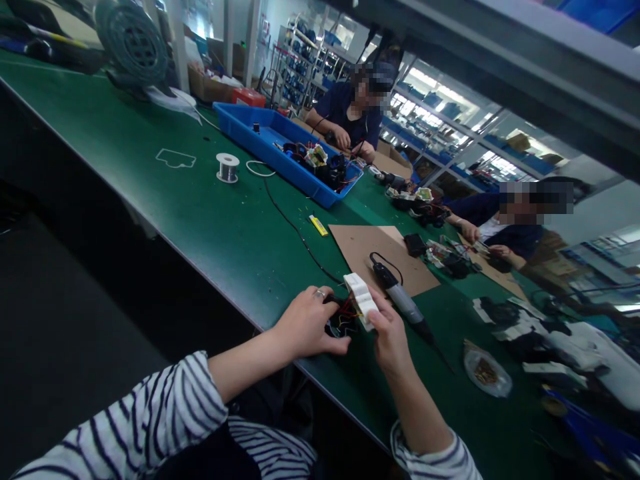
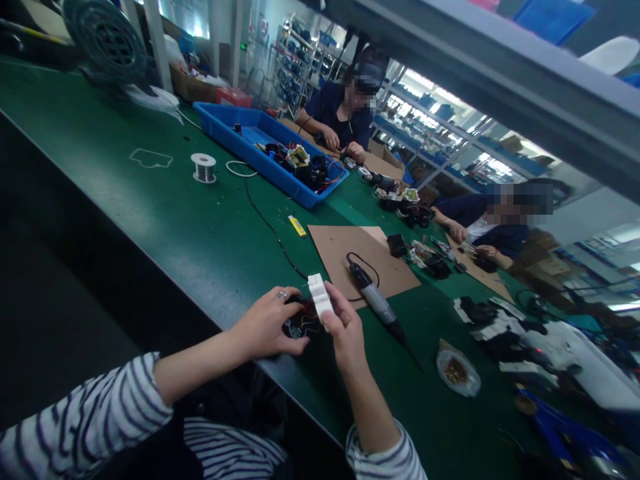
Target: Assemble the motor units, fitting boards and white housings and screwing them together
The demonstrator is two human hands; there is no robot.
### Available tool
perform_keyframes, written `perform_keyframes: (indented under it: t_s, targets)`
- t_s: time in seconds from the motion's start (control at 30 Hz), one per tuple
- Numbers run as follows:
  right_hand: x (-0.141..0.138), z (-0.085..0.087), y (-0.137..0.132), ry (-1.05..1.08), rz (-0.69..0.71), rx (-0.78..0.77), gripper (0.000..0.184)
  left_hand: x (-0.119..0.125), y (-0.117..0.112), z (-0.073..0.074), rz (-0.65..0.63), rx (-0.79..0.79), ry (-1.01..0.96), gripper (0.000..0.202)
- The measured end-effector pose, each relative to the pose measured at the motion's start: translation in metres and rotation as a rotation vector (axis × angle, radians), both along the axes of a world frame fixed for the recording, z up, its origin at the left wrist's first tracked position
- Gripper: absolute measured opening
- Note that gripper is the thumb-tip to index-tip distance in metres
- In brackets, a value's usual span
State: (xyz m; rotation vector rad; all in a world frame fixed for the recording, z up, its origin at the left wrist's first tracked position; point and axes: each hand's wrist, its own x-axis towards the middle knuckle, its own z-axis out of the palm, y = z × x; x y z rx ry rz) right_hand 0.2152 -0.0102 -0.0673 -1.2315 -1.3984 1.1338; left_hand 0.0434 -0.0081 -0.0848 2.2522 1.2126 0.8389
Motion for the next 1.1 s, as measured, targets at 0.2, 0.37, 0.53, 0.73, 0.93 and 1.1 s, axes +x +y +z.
perform_keyframes:
  t_s: [0.2,0.37,0.53,0.73,0.93,1.1]
  targets:
    - [-0.006,-0.005,-0.005,0.016,0.007,-0.033,0.053,0.005,-0.007,0.000,0.036,0.035,-0.046,0.047]
    - [-0.020,0.006,-0.005,-0.151,-0.024,0.042,0.055,0.006,-0.008,0.006,0.046,-0.022,-0.085,0.036]
    - [-0.029,0.000,-0.010,-0.283,-0.111,0.241,0.053,0.013,-0.008,0.008,0.101,-0.129,-0.129,0.024]
    - [-0.031,-0.004,-0.016,-0.385,-0.132,0.300,0.051,0.014,-0.004,0.008,0.119,-0.224,-0.169,0.019]
    - [-0.030,0.002,-0.018,-0.426,-0.094,0.278,0.051,0.012,0.001,0.016,0.127,-0.289,-0.103,0.026]
    - [-0.028,0.002,-0.022,-0.522,-0.045,0.372,0.051,0.014,-0.002,0.015,0.188,-0.286,-0.079,0.020]
